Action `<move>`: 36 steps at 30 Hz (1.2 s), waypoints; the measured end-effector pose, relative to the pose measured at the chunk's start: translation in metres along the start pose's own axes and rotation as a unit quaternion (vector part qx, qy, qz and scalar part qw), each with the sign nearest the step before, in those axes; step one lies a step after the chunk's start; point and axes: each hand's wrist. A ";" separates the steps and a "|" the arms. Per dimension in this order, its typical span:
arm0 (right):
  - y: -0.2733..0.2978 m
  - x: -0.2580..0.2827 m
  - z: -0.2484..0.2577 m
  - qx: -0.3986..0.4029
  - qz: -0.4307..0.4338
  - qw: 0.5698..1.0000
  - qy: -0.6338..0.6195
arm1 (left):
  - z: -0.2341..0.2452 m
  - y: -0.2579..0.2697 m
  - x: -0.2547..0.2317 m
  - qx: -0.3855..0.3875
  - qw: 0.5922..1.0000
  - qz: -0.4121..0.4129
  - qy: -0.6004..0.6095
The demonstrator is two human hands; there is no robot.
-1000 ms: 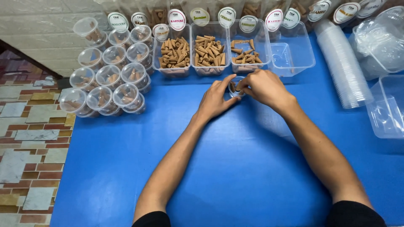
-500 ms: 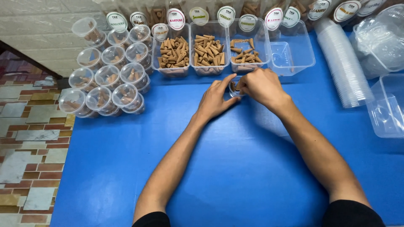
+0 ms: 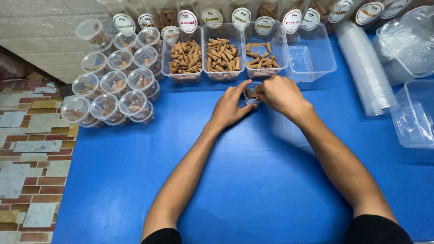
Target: Packaging small incense sticks into individual plastic cups and sealing them with lids.
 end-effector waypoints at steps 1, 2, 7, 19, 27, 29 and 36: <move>0.003 0.002 0.007 0.001 0.000 1.000 0.001 | 0.000 0.001 -0.001 0.000 1.000 0.000 0.001; 0.006 0.003 0.015 0.002 0.011 1.000 -0.028 | 0.001 0.001 -0.001 -0.002 1.000 0.001 0.005; -0.005 -0.010 0.028 -0.039 0.017 0.994 -0.105 | 0.001 0.000 0.001 -0.006 1.000 0.000 0.007; -0.178 -0.090 -0.004 -0.073 -0.023 0.995 -0.060 | 0.005 -0.004 -0.004 0.031 0.999 0.043 -0.010; -0.213 -0.090 -0.026 0.033 -0.157 0.969 -0.188 | 0.007 -0.003 -0.004 0.026 0.999 0.044 -0.002; -0.206 -0.080 -0.016 0.042 -0.170 0.962 -0.209 | 0.008 -0.003 -0.005 0.023 0.999 0.048 0.000; -0.204 -0.076 -0.004 0.096 -0.210 0.940 -0.250 | 0.008 -0.005 -0.006 0.016 0.999 0.044 -0.001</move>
Point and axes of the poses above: each hand's wrist, its own y-axis away from the middle knuckle, its own z-axis out of the back of the hand, x = y × z, and after that the axes turned 9 degrees about x, right-handed
